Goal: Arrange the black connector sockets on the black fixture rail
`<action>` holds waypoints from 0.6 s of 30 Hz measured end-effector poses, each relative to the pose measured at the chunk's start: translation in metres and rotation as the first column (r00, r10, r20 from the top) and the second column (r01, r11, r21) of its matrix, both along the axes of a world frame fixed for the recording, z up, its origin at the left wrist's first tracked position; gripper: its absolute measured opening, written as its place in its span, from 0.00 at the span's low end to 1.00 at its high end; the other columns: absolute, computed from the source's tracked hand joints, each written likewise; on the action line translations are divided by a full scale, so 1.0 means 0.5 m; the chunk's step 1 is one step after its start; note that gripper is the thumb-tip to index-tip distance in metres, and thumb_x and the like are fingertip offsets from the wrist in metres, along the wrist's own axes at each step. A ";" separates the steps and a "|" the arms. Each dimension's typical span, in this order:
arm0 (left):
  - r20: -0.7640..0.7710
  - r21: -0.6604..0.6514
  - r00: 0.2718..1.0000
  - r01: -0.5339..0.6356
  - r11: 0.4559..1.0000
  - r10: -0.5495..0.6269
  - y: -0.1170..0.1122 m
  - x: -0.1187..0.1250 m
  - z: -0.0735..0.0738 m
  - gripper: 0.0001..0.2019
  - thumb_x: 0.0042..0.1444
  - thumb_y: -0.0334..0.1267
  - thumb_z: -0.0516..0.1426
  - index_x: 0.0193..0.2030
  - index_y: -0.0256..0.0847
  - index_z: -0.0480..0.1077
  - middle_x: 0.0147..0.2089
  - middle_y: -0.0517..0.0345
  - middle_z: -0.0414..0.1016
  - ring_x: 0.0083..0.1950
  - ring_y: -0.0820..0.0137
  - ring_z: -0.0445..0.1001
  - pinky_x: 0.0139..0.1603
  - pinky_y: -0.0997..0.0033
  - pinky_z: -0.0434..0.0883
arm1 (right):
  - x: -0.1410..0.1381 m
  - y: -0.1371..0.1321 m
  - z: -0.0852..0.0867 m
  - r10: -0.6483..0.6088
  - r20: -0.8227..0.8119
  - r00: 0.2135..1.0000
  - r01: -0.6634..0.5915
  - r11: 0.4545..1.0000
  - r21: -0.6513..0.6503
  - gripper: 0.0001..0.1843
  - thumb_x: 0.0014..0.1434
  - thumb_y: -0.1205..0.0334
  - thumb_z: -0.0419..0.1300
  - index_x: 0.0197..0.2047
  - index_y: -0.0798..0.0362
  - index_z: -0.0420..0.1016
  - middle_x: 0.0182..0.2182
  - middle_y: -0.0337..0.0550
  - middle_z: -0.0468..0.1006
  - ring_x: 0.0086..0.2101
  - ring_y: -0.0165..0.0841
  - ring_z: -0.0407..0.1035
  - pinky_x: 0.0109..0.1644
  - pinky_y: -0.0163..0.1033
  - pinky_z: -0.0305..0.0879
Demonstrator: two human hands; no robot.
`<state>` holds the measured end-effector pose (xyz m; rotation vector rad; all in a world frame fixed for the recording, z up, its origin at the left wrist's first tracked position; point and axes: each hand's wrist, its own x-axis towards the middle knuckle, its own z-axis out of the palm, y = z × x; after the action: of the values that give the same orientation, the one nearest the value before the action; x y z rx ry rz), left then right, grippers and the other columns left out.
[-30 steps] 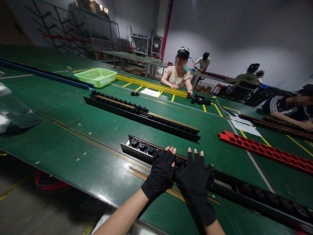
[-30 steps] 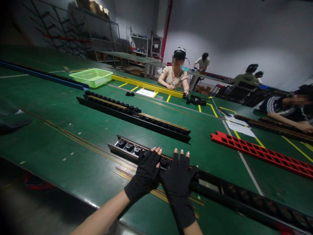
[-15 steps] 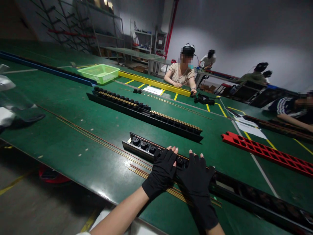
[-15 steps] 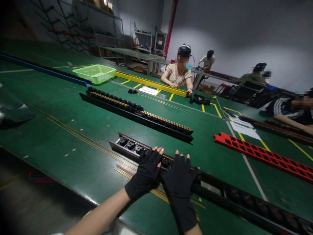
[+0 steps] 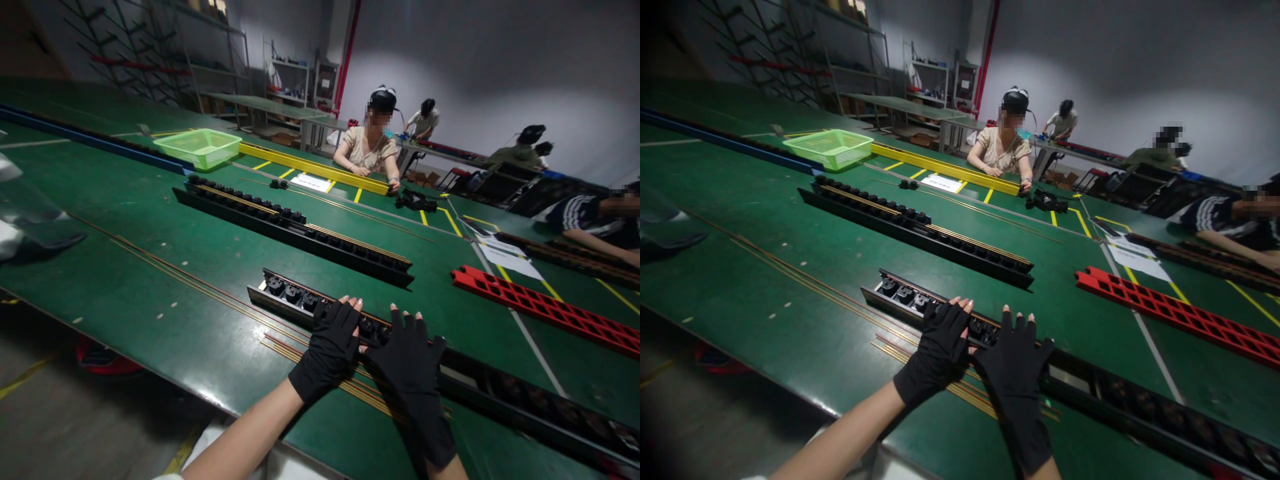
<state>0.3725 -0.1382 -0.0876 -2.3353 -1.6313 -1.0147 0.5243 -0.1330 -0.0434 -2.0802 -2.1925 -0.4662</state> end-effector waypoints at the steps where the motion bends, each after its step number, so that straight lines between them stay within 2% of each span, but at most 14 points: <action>1: -0.002 -0.002 1.000 -0.001 1.000 0.001 -0.001 0.000 0.001 0.28 0.62 0.39 0.50 0.69 0.36 0.54 0.68 0.48 0.61 0.71 0.59 0.53 0.71 0.51 0.42 | 0.001 0.001 -0.001 0.003 0.000 1.000 -0.003 1.000 0.000 0.51 0.48 0.37 0.62 0.66 0.59 0.56 0.61 0.70 0.62 0.62 0.59 0.52 0.60 0.70 0.40; 7: -0.020 0.010 1.000 -0.005 1.000 0.005 -0.003 0.000 0.003 0.29 0.61 0.41 0.51 0.69 0.36 0.54 0.68 0.47 0.60 0.71 0.57 0.52 0.71 0.49 0.41 | 0.000 -0.002 0.001 0.004 -0.011 1.000 -0.004 1.000 -0.012 0.51 0.48 0.37 0.62 0.67 0.60 0.55 0.59 0.71 0.64 0.61 0.58 0.53 0.59 0.70 0.41; 13: 0.001 0.010 1.000 -0.010 1.000 0.010 -0.003 0.001 0.004 0.28 0.62 0.38 0.49 0.69 0.36 0.54 0.68 0.49 0.61 0.71 0.60 0.53 0.71 0.52 0.43 | -0.006 -0.008 0.007 -0.011 -0.013 1.000 0.011 0.999 0.043 0.55 0.48 0.36 0.62 0.69 0.60 0.49 0.64 0.69 0.57 0.65 0.60 0.43 0.59 0.73 0.38; 18: -0.014 0.020 1.000 0.001 1.000 0.000 -0.003 0.000 0.001 0.28 0.62 0.41 0.50 0.68 0.37 0.56 0.68 0.49 0.60 0.71 0.59 0.53 0.71 0.50 0.43 | -0.001 -0.006 -0.002 -0.010 -0.035 0.999 0.009 1.000 -0.019 0.53 0.49 0.39 0.63 0.69 0.58 0.51 0.59 0.67 0.64 0.61 0.58 0.53 0.59 0.72 0.40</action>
<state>0.3726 -0.1395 -0.0869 -2.3245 -1.6078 -1.0078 0.5240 -0.1359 -0.0444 -2.0927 -2.1766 -0.4077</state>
